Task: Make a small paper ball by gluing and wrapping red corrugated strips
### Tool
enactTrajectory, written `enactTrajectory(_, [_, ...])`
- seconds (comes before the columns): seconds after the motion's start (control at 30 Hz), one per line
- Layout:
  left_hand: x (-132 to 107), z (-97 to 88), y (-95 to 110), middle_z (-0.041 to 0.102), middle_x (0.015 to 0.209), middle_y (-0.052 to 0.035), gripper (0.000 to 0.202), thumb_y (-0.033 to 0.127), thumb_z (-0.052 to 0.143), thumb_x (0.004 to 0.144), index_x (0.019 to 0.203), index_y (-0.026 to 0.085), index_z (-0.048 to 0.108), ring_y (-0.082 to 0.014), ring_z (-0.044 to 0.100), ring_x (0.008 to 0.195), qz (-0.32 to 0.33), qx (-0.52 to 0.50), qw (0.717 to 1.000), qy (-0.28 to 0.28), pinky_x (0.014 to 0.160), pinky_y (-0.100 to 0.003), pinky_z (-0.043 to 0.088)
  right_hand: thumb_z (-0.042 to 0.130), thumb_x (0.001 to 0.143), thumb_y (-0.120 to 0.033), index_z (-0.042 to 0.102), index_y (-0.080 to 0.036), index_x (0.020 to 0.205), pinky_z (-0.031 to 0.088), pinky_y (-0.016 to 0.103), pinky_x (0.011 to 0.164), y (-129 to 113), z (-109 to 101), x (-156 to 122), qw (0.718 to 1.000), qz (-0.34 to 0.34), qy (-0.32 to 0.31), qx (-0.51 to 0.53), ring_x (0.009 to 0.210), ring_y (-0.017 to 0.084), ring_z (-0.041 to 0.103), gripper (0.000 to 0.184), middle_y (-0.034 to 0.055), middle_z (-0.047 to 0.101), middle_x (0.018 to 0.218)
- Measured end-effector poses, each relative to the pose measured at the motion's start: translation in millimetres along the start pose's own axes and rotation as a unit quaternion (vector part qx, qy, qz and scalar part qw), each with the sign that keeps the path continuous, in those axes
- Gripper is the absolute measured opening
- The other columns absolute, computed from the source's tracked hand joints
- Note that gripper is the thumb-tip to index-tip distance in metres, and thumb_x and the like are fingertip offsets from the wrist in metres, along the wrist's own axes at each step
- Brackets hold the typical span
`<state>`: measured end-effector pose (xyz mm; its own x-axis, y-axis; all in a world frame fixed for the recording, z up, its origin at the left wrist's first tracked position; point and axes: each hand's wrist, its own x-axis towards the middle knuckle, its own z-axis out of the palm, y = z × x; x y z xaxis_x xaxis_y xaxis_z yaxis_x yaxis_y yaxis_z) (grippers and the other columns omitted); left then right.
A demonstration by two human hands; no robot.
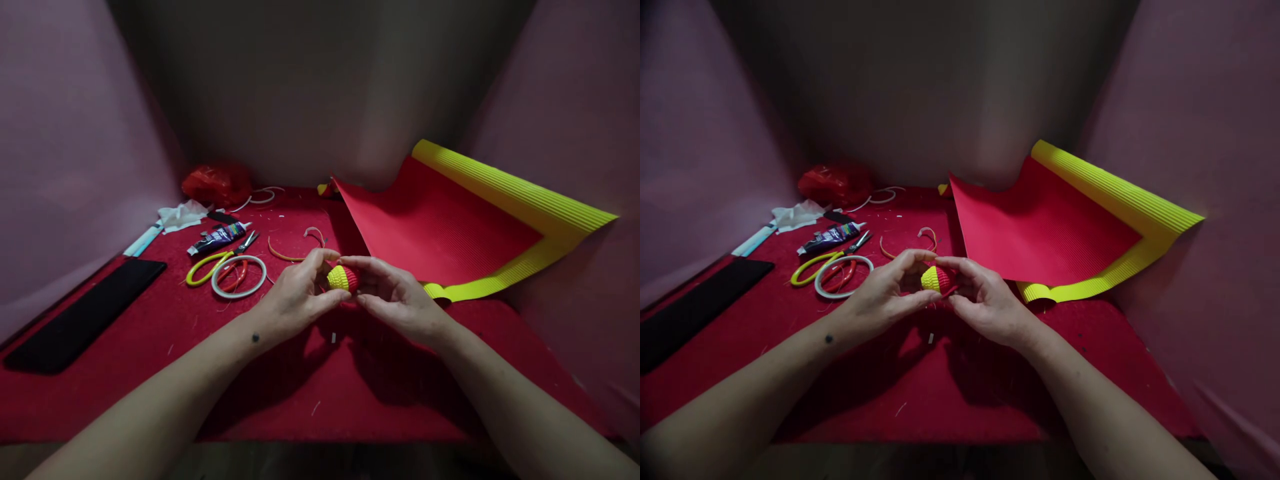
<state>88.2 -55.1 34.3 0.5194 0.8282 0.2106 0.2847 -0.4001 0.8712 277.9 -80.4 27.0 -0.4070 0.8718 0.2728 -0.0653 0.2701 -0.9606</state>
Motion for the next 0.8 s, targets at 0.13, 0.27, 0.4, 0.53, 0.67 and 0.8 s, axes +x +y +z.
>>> enactTrajectory(0.13, [-0.6, 0.4, 1.4, 0.064, 0.099, -0.0081, 0.04, 0.026, 0.062, 0.08, 0.115, 0.014, 0.045, -0.0209, 0.063, 0.088, 0.025, 0.072, 0.997, 0.016, 0.077, -0.037, 0.051, 0.06, 0.081, -0.014, 0.055, -0.024, 0.121, 0.051, 0.038, 0.092, 2.0, 1.9, 0.1, 1.0, -0.007, 0.012, 0.008, 0.106, 0.02, 0.061, 0.041, 0.0076, 0.062, 0.119])
enactTrajectory(0.27, [-0.8, 0.4, 3.4, 0.064, 0.097, -0.0071, 0.039, 0.025, 0.063, 0.08, 0.113, 0.014, 0.048, -0.0188, 0.063, 0.083, 0.043, 0.104, 0.993, 0.026, 0.073, -0.033, 0.051, 0.057, 0.084, -0.016, 0.054, -0.024, 0.121, 0.049, 0.04, 0.096, 3.6, 3.1, 0.5, 0.999, -0.019, 0.028, -0.017, 0.11, 0.02, 0.06, 0.038, 0.0078, 0.062, 0.12])
enactTrajectory(0.4, [-1.1, 1.2, 4.1, 0.064, 0.091, -0.0048, 0.033, 0.022, 0.065, 0.079, 0.108, 0.013, 0.052, -0.0157, 0.061, 0.076, 0.072, 0.149, 0.986, 0.037, 0.068, -0.029, 0.049, 0.055, 0.085, -0.015, 0.052, -0.024, 0.124, 0.046, 0.042, 0.1, 7.4, 4.1, 0.5, 0.996, -0.033, 0.043, -0.064, 0.113, 0.021, 0.058, 0.04, 0.0085, 0.06, 0.123])
enactTrajectory(0.53, [-2.6, 3.5, 2.7, 0.064, 0.09, -0.0052, 0.03, 0.013, 0.061, 0.078, 0.106, 0.012, 0.052, -0.0154, 0.061, 0.078, 0.122, 0.183, 0.974, 0.053, 0.068, -0.027, 0.049, 0.051, 0.086, -0.012, 0.045, -0.026, 0.129, 0.045, 0.042, 0.101, 12.8, 4.3, 0.0, 0.995, -0.061, 0.033, -0.076, 0.117, 0.021, 0.055, 0.045, 0.0087, 0.056, 0.127])
enactTrajectory(0.67, [-4.0, 5.8, -3.1, 0.062, 0.098, -0.009, 0.034, 0.01, 0.056, 0.079, 0.112, 0.011, 0.049, -0.0175, 0.061, 0.086, 0.163, 0.226, 0.957, 0.075, 0.07, -0.028, 0.05, 0.048, 0.086, -0.009, 0.04, -0.028, 0.134, 0.04, 0.043, 0.106, 16.4, 4.0, -0.7, 0.99, -0.071, 0.03, -0.119, 0.122, 0.02, 0.051, 0.052, 0.008, 0.051, 0.132])
enactTrajectory(0.8, [-3.1, 7.7, -9.1, 0.061, 0.1, -0.0087, 0.035, 0.01, 0.055, 0.079, 0.113, 0.012, 0.047, -0.0182, 0.06, 0.091, 0.176, 0.241, 0.951, 0.085, 0.071, -0.028, 0.05, 0.046, 0.085, -0.009, 0.04, -0.027, 0.134, 0.043, 0.043, 0.103, 15.9, 5.1, -0.9, 0.987, -0.078, 0.03, -0.136, 0.115, 0.02, 0.055, 0.053, 0.0085, 0.052, 0.128])
